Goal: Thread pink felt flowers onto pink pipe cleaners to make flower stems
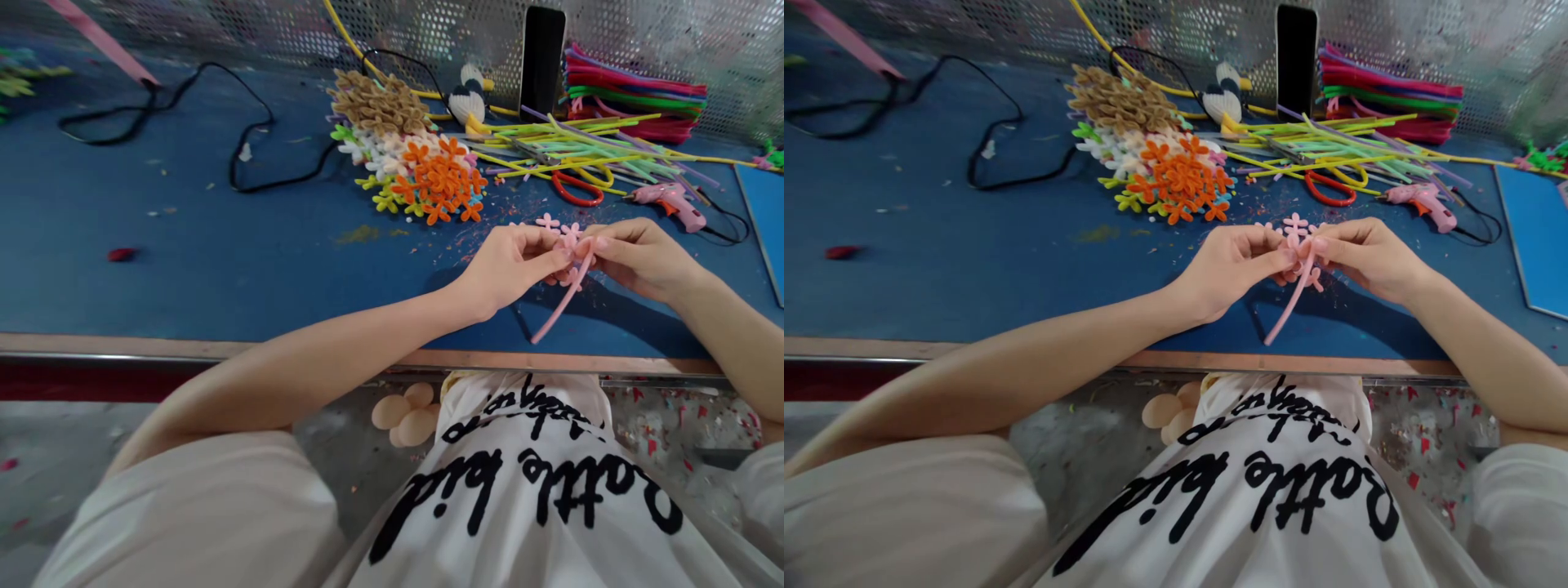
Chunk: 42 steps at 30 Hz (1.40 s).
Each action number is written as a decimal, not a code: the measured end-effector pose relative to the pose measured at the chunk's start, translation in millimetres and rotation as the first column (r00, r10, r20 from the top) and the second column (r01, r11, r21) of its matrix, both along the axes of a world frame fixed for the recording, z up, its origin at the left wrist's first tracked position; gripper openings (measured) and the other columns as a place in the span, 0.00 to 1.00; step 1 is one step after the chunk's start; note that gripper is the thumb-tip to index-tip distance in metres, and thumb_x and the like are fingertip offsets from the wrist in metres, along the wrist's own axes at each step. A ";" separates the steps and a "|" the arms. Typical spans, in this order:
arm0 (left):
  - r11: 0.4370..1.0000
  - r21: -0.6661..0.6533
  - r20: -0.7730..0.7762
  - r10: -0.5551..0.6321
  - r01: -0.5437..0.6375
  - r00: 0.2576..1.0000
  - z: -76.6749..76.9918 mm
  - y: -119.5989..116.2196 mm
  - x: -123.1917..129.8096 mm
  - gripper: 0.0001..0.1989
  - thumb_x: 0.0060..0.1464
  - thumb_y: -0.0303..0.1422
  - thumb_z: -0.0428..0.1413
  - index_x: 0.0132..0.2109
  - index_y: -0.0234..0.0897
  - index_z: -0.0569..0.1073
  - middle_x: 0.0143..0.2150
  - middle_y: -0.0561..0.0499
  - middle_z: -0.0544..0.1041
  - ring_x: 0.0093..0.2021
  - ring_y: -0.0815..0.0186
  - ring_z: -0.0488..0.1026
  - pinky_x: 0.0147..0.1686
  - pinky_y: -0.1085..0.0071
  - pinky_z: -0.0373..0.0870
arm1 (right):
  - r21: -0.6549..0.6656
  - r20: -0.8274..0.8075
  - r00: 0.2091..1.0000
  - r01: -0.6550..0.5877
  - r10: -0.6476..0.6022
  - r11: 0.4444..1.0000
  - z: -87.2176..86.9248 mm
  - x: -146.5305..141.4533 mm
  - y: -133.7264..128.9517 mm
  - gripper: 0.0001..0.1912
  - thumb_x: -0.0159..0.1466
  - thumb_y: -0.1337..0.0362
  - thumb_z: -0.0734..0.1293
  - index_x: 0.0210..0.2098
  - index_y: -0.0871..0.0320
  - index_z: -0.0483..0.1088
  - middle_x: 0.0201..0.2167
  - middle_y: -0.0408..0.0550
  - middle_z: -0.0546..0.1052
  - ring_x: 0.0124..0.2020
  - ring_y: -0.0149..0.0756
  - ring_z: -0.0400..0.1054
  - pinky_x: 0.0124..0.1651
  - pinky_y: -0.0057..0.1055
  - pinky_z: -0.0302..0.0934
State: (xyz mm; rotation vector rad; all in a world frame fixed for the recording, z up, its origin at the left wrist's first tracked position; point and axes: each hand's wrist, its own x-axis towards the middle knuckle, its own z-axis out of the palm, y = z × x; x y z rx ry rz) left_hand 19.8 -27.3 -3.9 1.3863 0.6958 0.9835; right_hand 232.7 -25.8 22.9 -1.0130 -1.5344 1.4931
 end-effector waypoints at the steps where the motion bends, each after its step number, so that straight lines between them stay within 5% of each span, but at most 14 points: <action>1: 1.000 -0.003 0.005 -0.014 0.014 1.000 0.3 -0.4 -0.1 0.20 0.52 0.46 0.71 0.34 0.32 0.78 0.31 0.48 0.83 0.32 0.67 0.81 0.38 0.70 0.79 | -0.061 -0.013 1.000 -0.005 0.004 0.998 -0.2 0.7 1.0 0.19 0.50 0.49 0.84 0.30 0.56 0.83 0.32 0.48 0.82 0.32 0.35 0.74 0.38 0.34 0.72; 9: 0.996 -0.022 0.041 -0.083 0.084 0.996 -2.6 0.2 -0.1 0.14 0.52 0.39 0.69 0.35 0.32 0.79 0.31 0.50 0.82 0.31 0.70 0.78 0.37 0.71 0.77 | -0.371 -0.049 0.995 -0.098 0.085 0.924 1.1 0.8 0.8 0.21 0.50 0.45 0.83 0.26 0.56 0.82 0.31 0.50 0.83 0.35 0.39 0.78 0.42 0.34 0.73; 23: 0.989 -0.100 0.092 -0.101 0.110 0.991 -3.0 -0.8 1.0 0.18 0.51 0.42 0.71 0.36 0.32 0.78 0.34 0.48 0.83 0.35 0.68 0.81 0.42 0.69 0.79 | -0.215 -0.081 0.995 -0.074 0.058 0.974 1.6 -4.2 -3.6 0.20 0.51 0.50 0.84 0.27 0.59 0.80 0.30 0.49 0.81 0.34 0.37 0.75 0.41 0.34 0.73; 27: 0.984 -0.124 0.131 -0.114 0.131 0.985 -2.2 -2.2 1.5 0.23 0.49 0.48 0.72 0.35 0.33 0.74 0.35 0.47 0.83 0.37 0.65 0.83 0.43 0.68 0.80 | -0.114 -0.081 0.997 -0.004 -0.005 0.993 -2.3 -6.3 -4.5 0.20 0.51 0.49 0.84 0.28 0.58 0.80 0.32 0.49 0.80 0.33 0.35 0.73 0.38 0.33 0.72; 32: 0.967 -0.201 0.135 -0.135 0.160 0.982 -0.5 -4.6 3.6 0.17 0.59 0.42 0.67 0.37 0.35 0.71 0.32 0.51 0.81 0.29 0.72 0.77 0.33 0.74 0.75 | 0.105 0.042 0.998 0.045 -0.050 0.993 -4.1 -7.3 -4.5 0.21 0.56 0.44 0.80 0.30 0.57 0.79 0.33 0.49 0.79 0.34 0.36 0.73 0.36 0.33 0.72; 37: 0.959 -0.239 0.154 -0.117 0.152 0.981 3.1 -4.9 5.8 0.09 0.68 0.31 0.58 0.36 0.34 0.70 0.29 0.54 0.75 0.21 0.79 0.64 0.23 0.78 0.61 | 0.385 0.181 0.970 0.082 -0.162 0.919 -3.8 0.5 -1.9 0.19 0.56 0.46 0.80 0.38 0.52 0.82 0.38 0.49 0.82 0.41 0.41 0.75 0.46 0.36 0.72; 42: 0.959 -0.222 0.138 -0.145 0.174 0.980 4.2 -4.1 5.2 0.13 0.66 0.30 0.59 0.33 0.35 0.68 0.27 0.56 0.73 0.21 0.79 0.61 0.27 0.76 0.62 | 0.534 0.329 0.928 -0.029 -0.176 0.845 -3.9 8.5 -1.9 0.09 0.61 0.51 0.78 0.39 0.44 0.85 0.39 0.47 0.83 0.43 0.43 0.75 0.53 0.40 0.68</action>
